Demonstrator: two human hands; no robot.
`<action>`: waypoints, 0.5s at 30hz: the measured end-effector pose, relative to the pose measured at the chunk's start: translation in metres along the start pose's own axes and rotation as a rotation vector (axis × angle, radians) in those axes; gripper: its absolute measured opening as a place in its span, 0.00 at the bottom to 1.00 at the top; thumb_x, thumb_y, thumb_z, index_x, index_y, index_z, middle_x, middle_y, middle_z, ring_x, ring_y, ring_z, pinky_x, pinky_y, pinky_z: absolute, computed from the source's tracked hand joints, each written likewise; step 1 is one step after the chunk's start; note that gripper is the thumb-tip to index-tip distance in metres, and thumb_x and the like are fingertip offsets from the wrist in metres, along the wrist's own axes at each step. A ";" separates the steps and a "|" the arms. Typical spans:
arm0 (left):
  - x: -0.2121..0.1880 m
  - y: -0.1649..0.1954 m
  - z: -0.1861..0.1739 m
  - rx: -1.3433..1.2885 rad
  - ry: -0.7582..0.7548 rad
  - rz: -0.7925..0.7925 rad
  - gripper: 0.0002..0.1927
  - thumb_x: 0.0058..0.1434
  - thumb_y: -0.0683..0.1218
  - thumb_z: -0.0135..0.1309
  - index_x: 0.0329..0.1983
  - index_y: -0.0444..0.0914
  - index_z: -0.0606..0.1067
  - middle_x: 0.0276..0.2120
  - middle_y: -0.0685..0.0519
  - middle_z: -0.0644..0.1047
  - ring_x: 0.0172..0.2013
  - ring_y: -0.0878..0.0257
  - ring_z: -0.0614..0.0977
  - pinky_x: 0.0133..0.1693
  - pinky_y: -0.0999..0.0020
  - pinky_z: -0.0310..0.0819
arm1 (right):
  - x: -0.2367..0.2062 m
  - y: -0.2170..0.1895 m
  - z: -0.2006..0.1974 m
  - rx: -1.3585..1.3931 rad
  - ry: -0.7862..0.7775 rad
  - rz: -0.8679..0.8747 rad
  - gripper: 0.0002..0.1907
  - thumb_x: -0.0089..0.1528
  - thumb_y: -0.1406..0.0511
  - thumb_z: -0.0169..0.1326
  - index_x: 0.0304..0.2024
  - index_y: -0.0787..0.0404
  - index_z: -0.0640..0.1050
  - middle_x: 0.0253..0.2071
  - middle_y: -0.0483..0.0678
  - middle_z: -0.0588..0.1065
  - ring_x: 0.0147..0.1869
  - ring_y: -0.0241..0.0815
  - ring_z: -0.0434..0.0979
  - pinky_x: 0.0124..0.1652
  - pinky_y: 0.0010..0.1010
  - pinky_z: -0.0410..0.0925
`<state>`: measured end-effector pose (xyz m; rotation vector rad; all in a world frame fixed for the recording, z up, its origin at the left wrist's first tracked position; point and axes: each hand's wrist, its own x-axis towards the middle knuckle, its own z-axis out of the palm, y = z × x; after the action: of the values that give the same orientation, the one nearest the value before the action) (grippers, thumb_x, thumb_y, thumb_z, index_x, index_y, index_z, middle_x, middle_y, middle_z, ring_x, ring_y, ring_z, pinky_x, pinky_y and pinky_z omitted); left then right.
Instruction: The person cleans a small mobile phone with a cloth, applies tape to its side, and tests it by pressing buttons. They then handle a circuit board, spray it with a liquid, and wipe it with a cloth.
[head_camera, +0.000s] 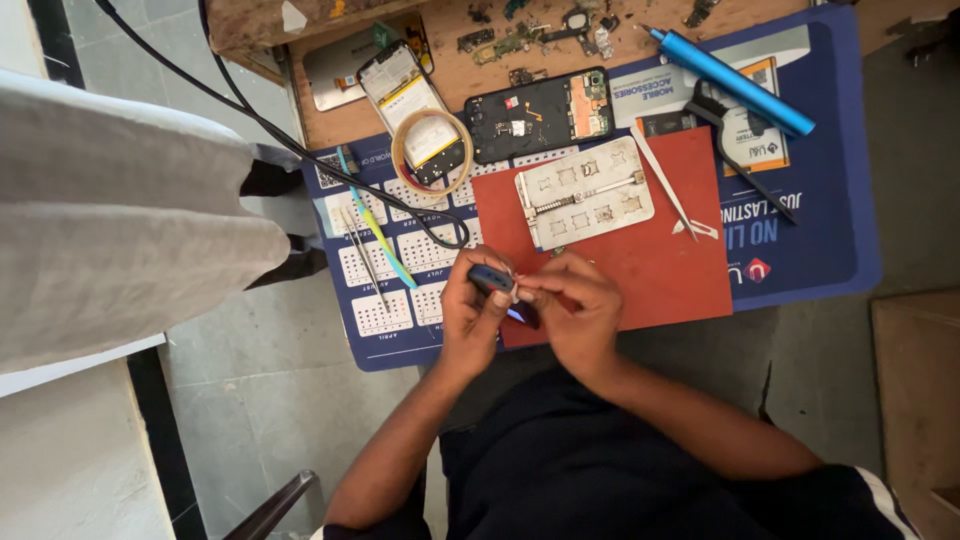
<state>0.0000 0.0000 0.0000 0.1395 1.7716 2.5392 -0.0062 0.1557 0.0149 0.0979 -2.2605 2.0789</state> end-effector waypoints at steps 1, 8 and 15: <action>-0.001 0.002 0.002 0.014 0.011 0.013 0.13 0.74 0.44 0.55 0.54 0.35 0.66 0.47 0.50 0.70 0.48 0.65 0.73 0.55 0.71 0.69 | -0.001 -0.002 0.001 0.014 -0.003 -0.025 0.09 0.61 0.74 0.64 0.44 0.64 0.85 0.37 0.47 0.78 0.38 0.36 0.78 0.37 0.23 0.70; 0.000 0.013 0.008 0.157 0.097 0.074 0.13 0.72 0.42 0.54 0.54 0.35 0.67 0.46 0.51 0.70 0.46 0.66 0.74 0.53 0.71 0.70 | -0.005 -0.014 0.001 -0.034 -0.097 -0.234 0.16 0.60 0.71 0.63 0.51 0.69 0.80 0.42 0.52 0.76 0.43 0.42 0.75 0.42 0.29 0.69; 0.002 0.017 0.010 0.116 0.079 0.084 0.17 0.72 0.43 0.55 0.59 0.33 0.67 0.47 0.51 0.71 0.47 0.66 0.74 0.53 0.71 0.70 | 0.002 -0.014 0.002 -0.107 -0.103 -0.330 0.16 0.61 0.70 0.64 0.49 0.70 0.79 0.43 0.53 0.75 0.44 0.45 0.75 0.43 0.32 0.69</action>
<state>-0.0007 0.0036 0.0190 0.1217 1.9836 2.5313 -0.0065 0.1530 0.0285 0.5442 -2.2222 1.8198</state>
